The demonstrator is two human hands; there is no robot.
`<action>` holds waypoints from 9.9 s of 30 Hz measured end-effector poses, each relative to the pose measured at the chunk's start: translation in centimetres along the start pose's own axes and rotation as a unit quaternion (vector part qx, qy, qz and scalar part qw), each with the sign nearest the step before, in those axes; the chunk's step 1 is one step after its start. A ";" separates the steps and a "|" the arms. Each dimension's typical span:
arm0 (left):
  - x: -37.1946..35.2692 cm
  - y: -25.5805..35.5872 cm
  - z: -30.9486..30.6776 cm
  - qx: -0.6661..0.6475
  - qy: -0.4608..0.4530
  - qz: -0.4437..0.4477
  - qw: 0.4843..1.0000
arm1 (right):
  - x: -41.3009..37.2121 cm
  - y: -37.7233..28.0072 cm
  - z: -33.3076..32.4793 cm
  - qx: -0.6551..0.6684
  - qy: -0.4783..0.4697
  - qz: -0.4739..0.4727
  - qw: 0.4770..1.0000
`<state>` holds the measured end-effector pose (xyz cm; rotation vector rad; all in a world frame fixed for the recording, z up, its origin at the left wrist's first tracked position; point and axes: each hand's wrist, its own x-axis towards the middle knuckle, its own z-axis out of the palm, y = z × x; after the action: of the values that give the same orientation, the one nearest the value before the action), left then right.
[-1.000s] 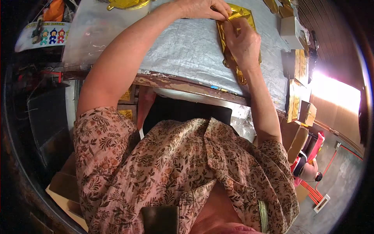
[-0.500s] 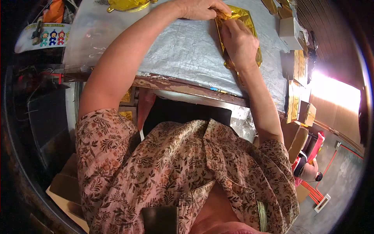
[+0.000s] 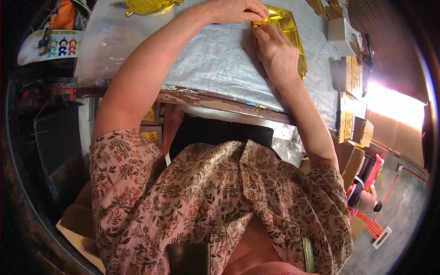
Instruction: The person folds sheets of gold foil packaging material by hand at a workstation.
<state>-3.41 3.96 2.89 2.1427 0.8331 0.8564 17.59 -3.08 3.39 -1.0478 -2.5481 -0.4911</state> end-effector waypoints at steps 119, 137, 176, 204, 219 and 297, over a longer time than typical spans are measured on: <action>-1.6 4.9 4.7 0.111 -0.049 0.020 0.992 | -7.0 14.4 1.0 0.343 -0.080 0.029 0.935; -4.1 5.1 3.3 0.124 0.086 -0.022 0.988 | -6.6 13.6 0.5 0.380 -0.076 0.071 0.919; -3.8 4.8 5.3 0.148 0.177 -0.123 0.965 | -6.9 10.8 0.9 0.351 -0.029 0.216 0.911; -3.8 5.1 5.3 0.140 0.184 -0.177 0.957 | -5.9 10.0 0.3 0.315 -0.063 0.221 0.921; -4.6 3.9 6.4 0.185 0.231 -0.081 0.952 | -6.0 10.5 0.7 0.297 -0.063 0.190 0.934; 5.9 11.1 6.7 0.423 0.004 0.071 0.903 | -8.2 8.4 -0.3 0.204 0.107 0.098 0.968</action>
<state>8.41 -0.23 9.59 2.9786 1.2161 0.6195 29.20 -2.50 1.66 -1.0130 -2.1981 -0.0194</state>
